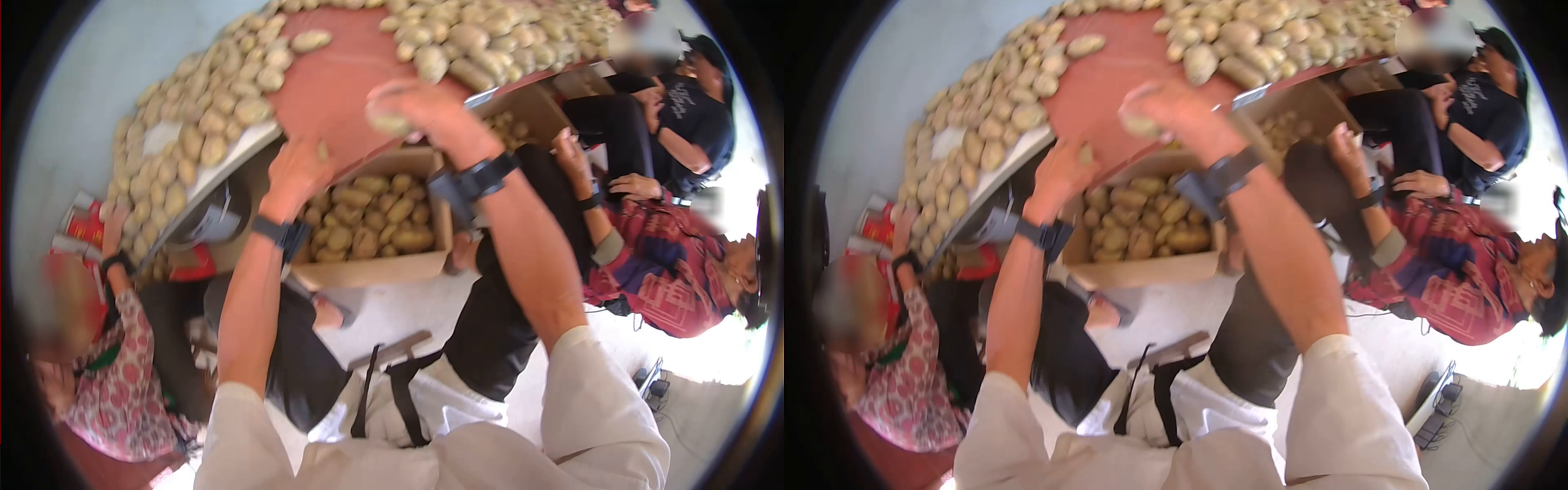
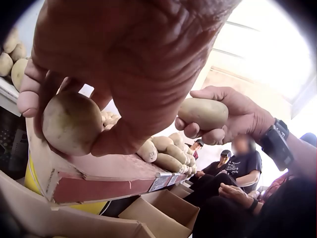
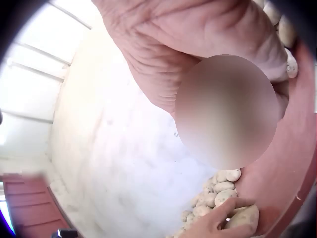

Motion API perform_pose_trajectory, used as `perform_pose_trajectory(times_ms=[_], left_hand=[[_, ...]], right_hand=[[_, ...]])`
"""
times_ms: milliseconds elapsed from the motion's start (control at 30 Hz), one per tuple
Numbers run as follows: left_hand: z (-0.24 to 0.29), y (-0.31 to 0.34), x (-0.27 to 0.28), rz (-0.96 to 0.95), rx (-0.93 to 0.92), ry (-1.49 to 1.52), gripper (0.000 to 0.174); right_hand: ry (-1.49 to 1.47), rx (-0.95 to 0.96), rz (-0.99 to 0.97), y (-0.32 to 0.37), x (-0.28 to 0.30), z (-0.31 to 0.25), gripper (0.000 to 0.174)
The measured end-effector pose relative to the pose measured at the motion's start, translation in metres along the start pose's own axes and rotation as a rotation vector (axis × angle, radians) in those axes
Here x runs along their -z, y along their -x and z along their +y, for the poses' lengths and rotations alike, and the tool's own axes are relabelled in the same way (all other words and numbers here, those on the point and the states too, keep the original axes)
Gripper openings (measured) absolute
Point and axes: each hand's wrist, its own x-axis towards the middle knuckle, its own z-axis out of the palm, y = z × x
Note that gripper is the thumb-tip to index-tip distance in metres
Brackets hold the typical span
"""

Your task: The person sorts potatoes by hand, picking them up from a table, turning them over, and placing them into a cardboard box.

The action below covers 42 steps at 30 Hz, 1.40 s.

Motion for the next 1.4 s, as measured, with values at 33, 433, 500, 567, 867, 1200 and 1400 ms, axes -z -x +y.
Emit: perform_pose_trajectory(times_ms=[33, 433, 500, 567, 867, 1200, 1400], left_hand=[[0.001, 0.005, 0.004, -0.037, 0.019, 0.020, 0.054], [-0.025, 0.052, 0.039, -0.371, 0.174, 0.135, 0.061], [-0.034, 0.055, 0.035, -0.367, 0.154, 0.103, 0.060], [-0.044, 0.055, 0.029, -0.353, 0.142, 0.044, 0.058], [-0.054, 0.052, 0.034, -0.225, 0.103, 0.022, 0.051], [-0.061, 0.045, 0.031, -0.196, 0.106, 0.050, 0.047], [-0.059, 0.043, 0.031, -0.174, 0.091, 0.056, 0.045]], right_hand=[[-0.064, -0.023, -0.081, -0.005, 0.007, 0.005, 0.033], [0.228, -0.063, -0.176, 0.017, -0.005, -0.016, 0.042], [0.265, -0.075, -0.193, 0.015, -0.009, -0.017, 0.043], [0.346, -0.087, -0.258, 0.010, -0.013, -0.019, 0.044], [0.557, -0.058, -0.466, 0.025, -0.040, 0.001, 0.044], [0.900, 0.062, -0.373, 0.012, -0.061, 0.029, 0.033], [0.950, 0.058, -0.326, 0.000, -0.050, 0.018, 0.027]])
